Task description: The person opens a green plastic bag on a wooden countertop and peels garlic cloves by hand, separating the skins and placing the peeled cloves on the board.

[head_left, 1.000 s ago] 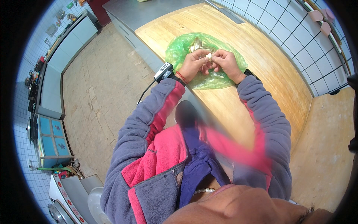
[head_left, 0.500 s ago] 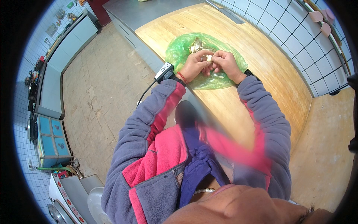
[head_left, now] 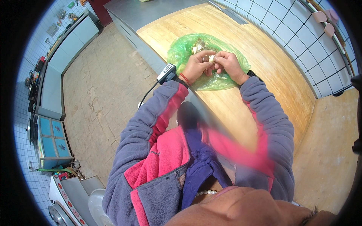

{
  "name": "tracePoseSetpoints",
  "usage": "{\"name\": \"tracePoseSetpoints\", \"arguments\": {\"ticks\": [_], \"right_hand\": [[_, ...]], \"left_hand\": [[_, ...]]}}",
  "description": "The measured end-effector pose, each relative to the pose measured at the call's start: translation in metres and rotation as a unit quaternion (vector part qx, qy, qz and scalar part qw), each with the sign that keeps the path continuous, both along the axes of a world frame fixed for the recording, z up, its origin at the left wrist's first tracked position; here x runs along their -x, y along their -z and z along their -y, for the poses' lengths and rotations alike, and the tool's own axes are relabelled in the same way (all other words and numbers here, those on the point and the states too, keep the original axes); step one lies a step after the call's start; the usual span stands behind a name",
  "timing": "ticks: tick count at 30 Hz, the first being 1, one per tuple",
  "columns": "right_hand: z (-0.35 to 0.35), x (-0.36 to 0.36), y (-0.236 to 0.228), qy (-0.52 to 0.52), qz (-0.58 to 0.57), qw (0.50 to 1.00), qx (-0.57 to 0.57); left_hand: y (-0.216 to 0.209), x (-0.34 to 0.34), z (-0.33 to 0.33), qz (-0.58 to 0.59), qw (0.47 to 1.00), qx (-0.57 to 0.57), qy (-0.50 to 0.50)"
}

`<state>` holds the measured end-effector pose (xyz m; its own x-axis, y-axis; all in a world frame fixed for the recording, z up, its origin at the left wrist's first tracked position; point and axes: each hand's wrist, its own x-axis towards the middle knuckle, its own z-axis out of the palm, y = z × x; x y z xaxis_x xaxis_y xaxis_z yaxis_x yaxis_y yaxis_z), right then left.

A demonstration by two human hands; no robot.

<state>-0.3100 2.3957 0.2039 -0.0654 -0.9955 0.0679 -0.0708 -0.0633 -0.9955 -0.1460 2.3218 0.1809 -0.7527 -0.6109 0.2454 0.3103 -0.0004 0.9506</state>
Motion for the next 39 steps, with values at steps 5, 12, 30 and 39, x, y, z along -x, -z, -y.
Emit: {"name": "tracePoseSetpoints", "arguments": {"ticks": [5, 12, 30, 39], "right_hand": [[-0.0003, -0.0008, 0.0000, 0.009, -0.014, 1.000, -0.006], [-0.0010, 0.0000, -0.0001, 0.006, -0.010, 1.000, -0.004], [-0.0009, 0.0010, 0.0003, 0.003, -0.025, 1.000, 0.009], [-0.0011, 0.0000, -0.0003, 0.023, -0.036, 0.999, 0.018]], "left_hand": [[-0.0031, -0.0001, -0.0028, 0.021, 0.999, 0.035, -0.027], [-0.0041, -0.0014, -0.0027, 0.017, 0.999, 0.020, -0.029], [-0.0061, -0.0019, -0.0047, 0.036, 0.998, 0.043, -0.040], [-0.0016, -0.0011, -0.0001, 0.030, 0.999, 0.024, 0.002]]}}
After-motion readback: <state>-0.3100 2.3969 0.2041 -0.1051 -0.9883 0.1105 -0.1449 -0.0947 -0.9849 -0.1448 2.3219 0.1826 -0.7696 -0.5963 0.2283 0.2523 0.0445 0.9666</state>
